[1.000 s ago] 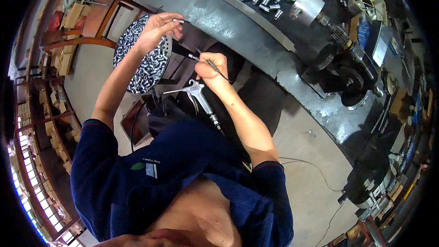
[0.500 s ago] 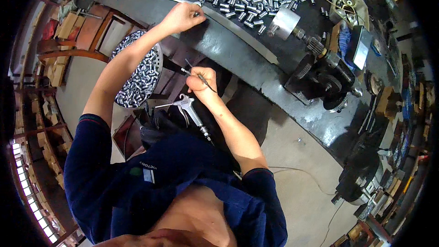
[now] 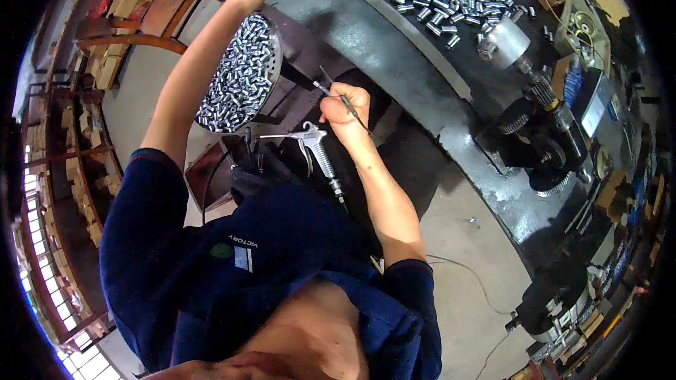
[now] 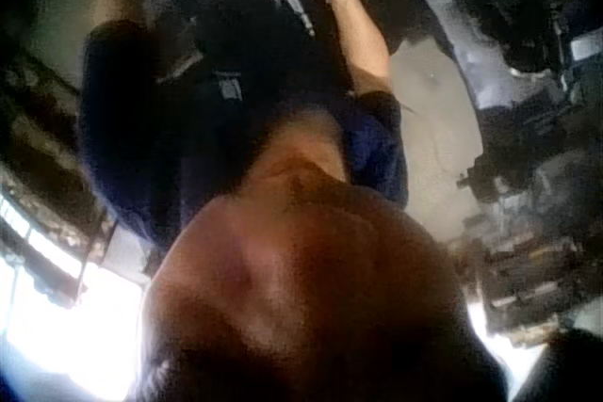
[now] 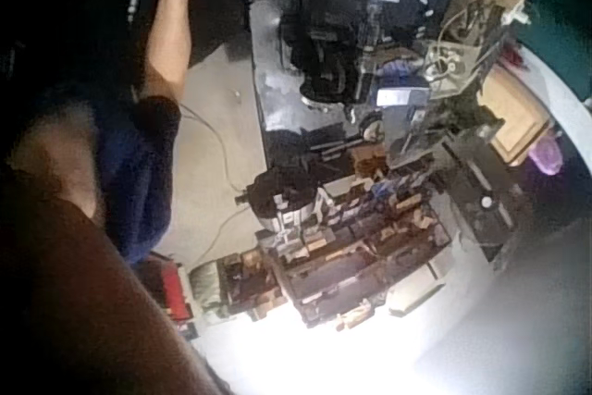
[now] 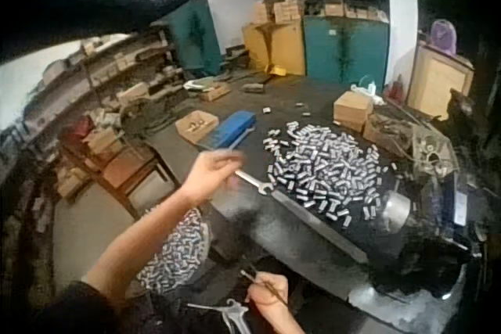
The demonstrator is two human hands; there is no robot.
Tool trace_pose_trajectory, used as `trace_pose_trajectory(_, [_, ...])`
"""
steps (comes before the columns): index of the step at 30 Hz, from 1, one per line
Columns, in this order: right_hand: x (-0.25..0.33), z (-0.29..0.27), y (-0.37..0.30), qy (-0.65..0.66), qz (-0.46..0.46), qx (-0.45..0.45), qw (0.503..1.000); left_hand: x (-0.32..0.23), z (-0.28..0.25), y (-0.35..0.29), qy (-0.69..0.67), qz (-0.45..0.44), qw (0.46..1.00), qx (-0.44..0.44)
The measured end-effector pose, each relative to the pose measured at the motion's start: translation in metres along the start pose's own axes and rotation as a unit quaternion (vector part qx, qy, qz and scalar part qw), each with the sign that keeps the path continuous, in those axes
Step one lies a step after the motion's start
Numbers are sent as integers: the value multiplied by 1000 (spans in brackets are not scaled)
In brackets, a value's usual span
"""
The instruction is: The person repeatedly picks up small cylindrical metal parts from a pile on a workbench. They use a thin metal tool to scrape the surface of each part individually. After cleaning, the person places the part into a separate container.
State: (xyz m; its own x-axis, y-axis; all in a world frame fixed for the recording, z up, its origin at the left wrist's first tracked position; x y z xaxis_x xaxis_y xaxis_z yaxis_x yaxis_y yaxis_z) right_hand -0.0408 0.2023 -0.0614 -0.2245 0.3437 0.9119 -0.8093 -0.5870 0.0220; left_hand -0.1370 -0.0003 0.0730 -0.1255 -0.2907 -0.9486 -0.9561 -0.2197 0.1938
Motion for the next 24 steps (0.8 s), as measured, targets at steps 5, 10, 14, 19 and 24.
trace_pose_trajectory(5, [-5,3,-1,-37,13,7,999,142,-104,-102,75,-167,980,-72])
trace_pose_trajectory(10, [-9,4,0,-33,19,13,999,268,-122,-155,157,-301,939,-56])
trace_pose_trajectory(14, [-18,1,1,-66,25,0,998,280,-109,-143,398,-295,866,-62])
trace_pose_trajectory(19, [-26,-1,2,-46,45,6,998,259,-89,-134,515,-259,814,-74])
trace_pose_trajectory(24, [-25,5,1,-50,51,15,997,253,-82,-138,529,-240,810,-74])
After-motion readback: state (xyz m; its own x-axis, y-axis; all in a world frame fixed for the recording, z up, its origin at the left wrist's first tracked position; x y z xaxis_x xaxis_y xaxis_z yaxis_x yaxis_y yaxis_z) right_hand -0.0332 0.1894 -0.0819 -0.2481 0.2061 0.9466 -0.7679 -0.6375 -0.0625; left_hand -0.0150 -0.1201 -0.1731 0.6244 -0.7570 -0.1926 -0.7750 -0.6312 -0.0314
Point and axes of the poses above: each hand's wrist, its own y-axis towards the middle knuckle, its own z-axis out of the palm, x = y × z, the point moved 8 cm from there along y, towards the middle knuckle, and after that the axes turned 1 degree about -z, right-handed, at the moved point
